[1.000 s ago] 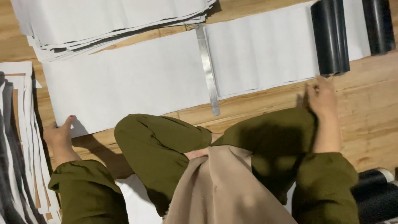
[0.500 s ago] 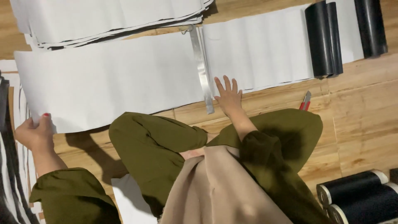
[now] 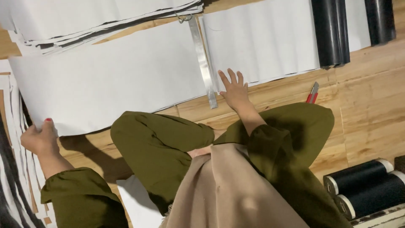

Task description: The person sits on the floor and aligns a large sheet of white paper. They use a metal ruler and a red utility knife to cut the paper into smaller rectangular sections. The person then separates the cut pieces and stacks them.

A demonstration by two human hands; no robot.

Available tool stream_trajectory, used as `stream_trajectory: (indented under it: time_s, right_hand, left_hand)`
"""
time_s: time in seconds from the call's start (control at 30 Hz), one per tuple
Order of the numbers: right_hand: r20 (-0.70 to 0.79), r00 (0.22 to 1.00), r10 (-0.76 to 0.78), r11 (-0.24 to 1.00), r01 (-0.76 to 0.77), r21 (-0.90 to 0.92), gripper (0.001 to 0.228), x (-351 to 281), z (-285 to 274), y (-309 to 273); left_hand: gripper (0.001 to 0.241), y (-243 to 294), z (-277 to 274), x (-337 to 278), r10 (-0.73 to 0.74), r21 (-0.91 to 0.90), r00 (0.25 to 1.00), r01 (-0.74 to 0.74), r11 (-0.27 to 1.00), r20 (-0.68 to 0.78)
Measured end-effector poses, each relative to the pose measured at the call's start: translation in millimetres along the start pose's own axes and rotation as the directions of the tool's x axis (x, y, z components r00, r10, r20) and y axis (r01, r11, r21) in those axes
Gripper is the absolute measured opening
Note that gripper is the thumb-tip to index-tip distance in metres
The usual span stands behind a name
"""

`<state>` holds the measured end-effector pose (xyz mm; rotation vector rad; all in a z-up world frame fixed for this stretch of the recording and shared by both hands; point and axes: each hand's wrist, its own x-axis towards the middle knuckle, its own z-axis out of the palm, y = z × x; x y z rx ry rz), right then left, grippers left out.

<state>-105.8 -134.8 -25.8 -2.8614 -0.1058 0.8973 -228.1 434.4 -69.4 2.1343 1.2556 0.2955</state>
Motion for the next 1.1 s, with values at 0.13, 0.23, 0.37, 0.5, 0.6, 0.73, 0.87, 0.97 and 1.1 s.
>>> stream_trajectory:
  time_s: [0.13,0.23,0.37,0.5,0.6,0.73,0.87,0.97,1.1]
  right_hand:
    - [0.026,0.999,0.019,0.999,-0.020,0.037,0.068,-1,-3,-4]
    - [0.004,1.000,0.006,0.999,-0.006,0.050,0.068,-3,-2,-4]
    - [-0.038,0.999,-0.020,0.999,0.022,0.033,0.065,-1,2,1]
    - [-0.011,1.000,0.002,1.000,-0.002,-0.007,0.069,3,8,3]
    - [-0.031,0.999,-0.012,1.000,0.012,-0.008,0.070,6,10,4]
    - [-0.089,0.995,-0.038,0.999,0.039,0.010,0.069,2,6,3]
    - [-0.072,0.996,0.058,0.998,-0.060,-0.031,0.072,-1,2,4]
    - [-0.056,0.996,0.063,0.998,-0.064,-0.001,0.072,-1,1,3]
    - [-0.024,0.998,0.064,0.998,-0.064,0.016,0.070,-3,-9,3]
  left_hand:
    - [0.040,23,-6,-4,0.242,0.011,0.969,-0.243,0.970,0.051]
    - [0.022,31,-14,-7,0.291,0.055,0.956,-0.292,0.955,0.030]
    - [0.045,-16,-7,7,0.083,0.226,0.997,-0.080,0.971,-0.004]
    - [0.032,-34,1,0,0.103,0.160,0.995,-0.100,0.982,-0.009]
    - [0.043,-31,-1,12,-0.074,0.346,0.997,0.067,0.936,0.008]
    - [0.027,-15,-12,-5,-0.082,0.230,0.994,0.065,0.971,0.067]
    - [0.060,0,-18,-32,-0.177,0.310,0.977,0.133,0.941,0.116]
    - [0.035,-44,-6,-12,-0.106,0.182,0.991,0.089,0.979,0.085]
    - [0.048,-11,-15,-30,-0.203,0.165,0.975,0.188,0.968,0.085]
